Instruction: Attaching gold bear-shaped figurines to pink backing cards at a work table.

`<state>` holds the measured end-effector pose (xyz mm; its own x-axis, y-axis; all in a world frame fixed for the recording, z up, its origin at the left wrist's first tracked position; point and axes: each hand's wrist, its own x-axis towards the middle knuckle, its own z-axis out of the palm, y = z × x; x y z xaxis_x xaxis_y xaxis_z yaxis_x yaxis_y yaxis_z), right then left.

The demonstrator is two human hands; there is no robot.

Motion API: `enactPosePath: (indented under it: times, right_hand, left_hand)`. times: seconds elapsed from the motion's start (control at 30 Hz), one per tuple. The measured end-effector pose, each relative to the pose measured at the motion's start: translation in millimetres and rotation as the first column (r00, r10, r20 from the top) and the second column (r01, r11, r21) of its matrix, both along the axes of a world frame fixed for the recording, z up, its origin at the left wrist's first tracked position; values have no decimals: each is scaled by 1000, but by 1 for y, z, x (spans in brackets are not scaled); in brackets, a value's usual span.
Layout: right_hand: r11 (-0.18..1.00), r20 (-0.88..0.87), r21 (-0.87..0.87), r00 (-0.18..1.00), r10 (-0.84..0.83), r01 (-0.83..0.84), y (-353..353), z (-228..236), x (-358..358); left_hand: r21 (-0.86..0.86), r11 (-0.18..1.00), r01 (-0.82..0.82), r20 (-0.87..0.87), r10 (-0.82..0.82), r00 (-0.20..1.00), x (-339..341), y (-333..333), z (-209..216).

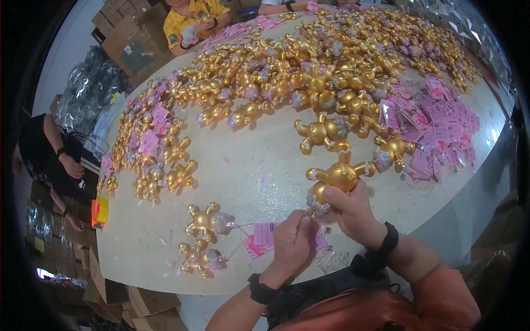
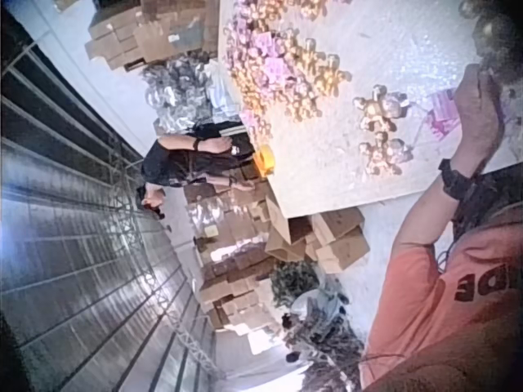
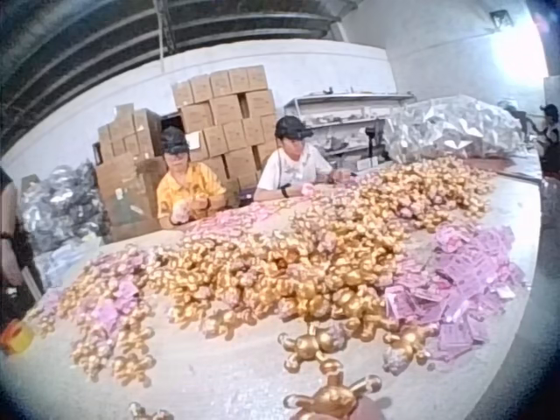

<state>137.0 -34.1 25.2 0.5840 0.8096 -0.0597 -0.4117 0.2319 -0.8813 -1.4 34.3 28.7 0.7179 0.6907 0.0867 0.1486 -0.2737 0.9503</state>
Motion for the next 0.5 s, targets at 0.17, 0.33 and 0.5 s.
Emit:
enactPosePath:
  times: [0.17,0.33,0.5]
  right_hand:
    - [998,1,6,998,-70,70,2,-3,-5]
    - [992,0,-3,992,-124,124,4,-10,-9]
    - [996,-95,4,992,-88,89,3,-7,-9]
  left_hand:
    - [20,999,-30,10,30,1000,3,-2,-1]
    - [51,998,-37,-1,37,999,3,-1,-10]
    - [112,993,-27,19,25,1000,5,0,-6]
